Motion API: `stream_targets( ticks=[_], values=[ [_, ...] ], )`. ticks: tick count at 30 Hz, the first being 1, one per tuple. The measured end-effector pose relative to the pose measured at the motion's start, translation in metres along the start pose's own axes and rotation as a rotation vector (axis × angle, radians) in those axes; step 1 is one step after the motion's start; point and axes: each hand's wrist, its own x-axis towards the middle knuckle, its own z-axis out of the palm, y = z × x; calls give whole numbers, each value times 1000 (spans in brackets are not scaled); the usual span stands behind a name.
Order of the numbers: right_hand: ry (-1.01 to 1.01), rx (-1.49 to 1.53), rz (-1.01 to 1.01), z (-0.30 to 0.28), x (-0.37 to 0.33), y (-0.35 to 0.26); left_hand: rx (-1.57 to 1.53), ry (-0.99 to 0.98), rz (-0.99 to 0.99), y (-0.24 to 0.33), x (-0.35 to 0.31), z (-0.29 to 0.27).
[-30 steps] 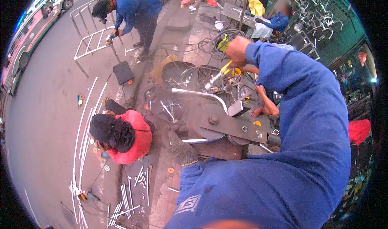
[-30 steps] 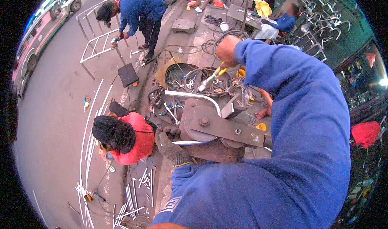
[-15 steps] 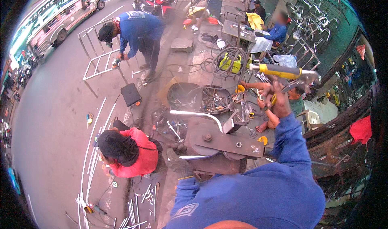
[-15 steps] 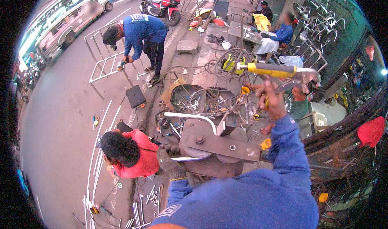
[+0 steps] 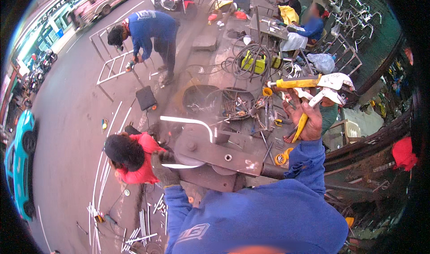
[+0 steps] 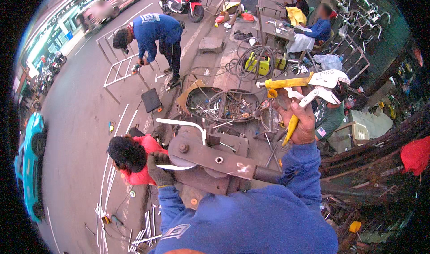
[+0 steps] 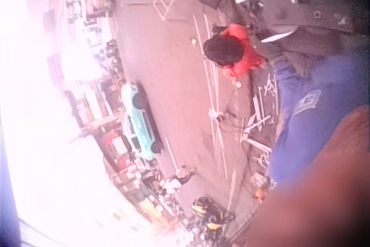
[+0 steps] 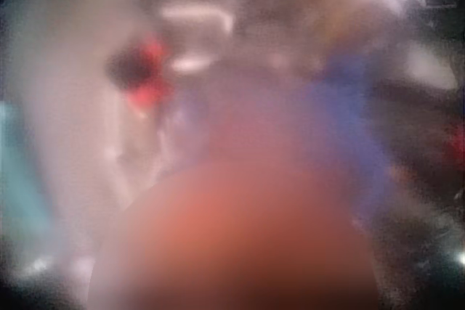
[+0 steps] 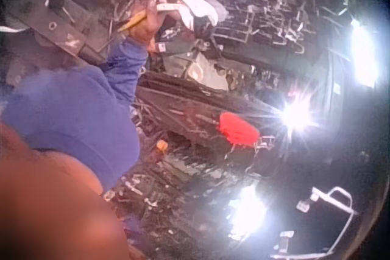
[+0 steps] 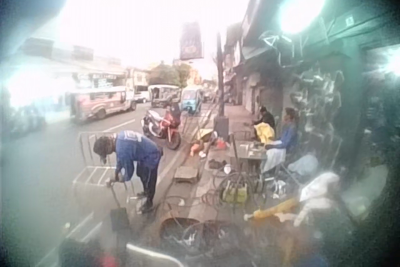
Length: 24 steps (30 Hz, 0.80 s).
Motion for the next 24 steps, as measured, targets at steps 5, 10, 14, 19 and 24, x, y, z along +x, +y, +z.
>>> stream_targets(
  ticks=[5, 10, 14, 19, 24],
  values=[
    [97, 154, 141, -32, 5, -8, 35, -133, -15, 14, -4, 9],
    [89, 551, 454, -65, 8, 16, 131, -69, -9, 16, -5, 8],
    [39, 592, 546, -76, 14, 52, -166, 51, -90, 14, 8, 5],
    [-75, 193, 581, -39, 12, 75, -39, 42, 29, 7, 12, -6],
    [-438, -614, 304, 29, 16, 80, -132, -37, -38, 9, 10, -2]
  ],
)
